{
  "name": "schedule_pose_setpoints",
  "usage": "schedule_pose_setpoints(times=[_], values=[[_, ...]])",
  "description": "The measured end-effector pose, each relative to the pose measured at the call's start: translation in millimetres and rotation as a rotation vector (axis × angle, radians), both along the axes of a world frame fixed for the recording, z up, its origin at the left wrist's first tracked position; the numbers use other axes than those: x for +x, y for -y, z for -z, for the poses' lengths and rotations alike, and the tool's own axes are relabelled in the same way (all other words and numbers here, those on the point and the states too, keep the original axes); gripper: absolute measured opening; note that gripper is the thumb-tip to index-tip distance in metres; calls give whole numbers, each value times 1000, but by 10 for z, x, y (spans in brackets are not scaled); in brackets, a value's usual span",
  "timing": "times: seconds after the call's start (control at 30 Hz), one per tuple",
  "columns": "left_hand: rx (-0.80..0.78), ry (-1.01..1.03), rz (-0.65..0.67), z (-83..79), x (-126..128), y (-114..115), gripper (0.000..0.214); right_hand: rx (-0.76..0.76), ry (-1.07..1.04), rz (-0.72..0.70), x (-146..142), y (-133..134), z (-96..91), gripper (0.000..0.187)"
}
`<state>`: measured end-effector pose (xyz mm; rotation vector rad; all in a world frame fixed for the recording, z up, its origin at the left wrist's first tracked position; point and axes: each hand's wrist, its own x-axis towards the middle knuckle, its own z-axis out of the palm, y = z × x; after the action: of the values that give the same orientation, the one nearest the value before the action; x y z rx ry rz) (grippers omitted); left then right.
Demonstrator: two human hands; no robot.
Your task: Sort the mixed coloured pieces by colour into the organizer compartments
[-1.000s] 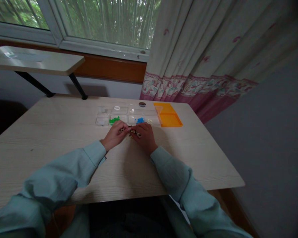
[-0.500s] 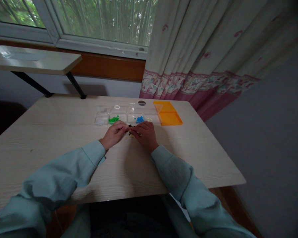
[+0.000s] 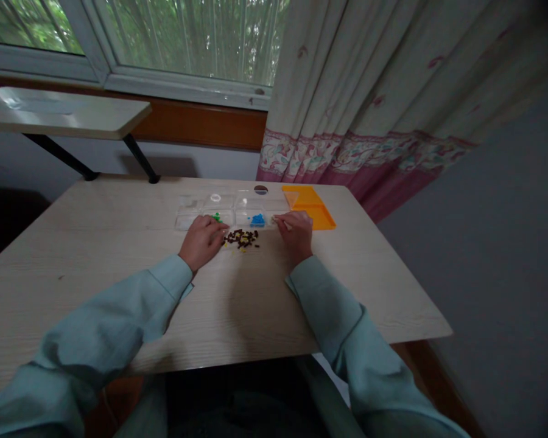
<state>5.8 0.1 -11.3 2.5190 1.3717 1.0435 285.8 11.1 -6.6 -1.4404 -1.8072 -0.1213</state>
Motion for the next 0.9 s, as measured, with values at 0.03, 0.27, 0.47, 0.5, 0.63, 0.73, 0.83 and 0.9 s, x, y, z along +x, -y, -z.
schedule_pose_setpoints(times=[0.03, 0.27, 0.47, 0.5, 0.63, 0.73, 0.83, 0.9], values=[[1, -43, 12, 9, 7, 10, 28, 0, -9, 38, 49, -26, 15, 26], [-17, -156, 59, 17, 31, 39, 26, -20, 35, 134, 158, -72, 68, 32], [-20, -150, 86, 30, 24, 23, 23, -56, 32, 180, 190, -94, 74, 22], [-21, -148, 86, 32, 26, 22, 23, -64, 26, 187, 196, -98, 76, 23], [-22, -140, 114, 24, 35, 23, 27, -69, 14, 197, 210, -110, 92, 27], [-29, -152, 142, 13, 39, 27, 28, -65, 36, 177, 213, -115, 111, 29], [-29, -152, 153, 11, 39, 31, 27, -57, 55, 167, 211, -117, 118, 28], [-29, -142, 150, 14, 37, 33, 26, -48, 61, 172, 208, -116, 114, 27]])
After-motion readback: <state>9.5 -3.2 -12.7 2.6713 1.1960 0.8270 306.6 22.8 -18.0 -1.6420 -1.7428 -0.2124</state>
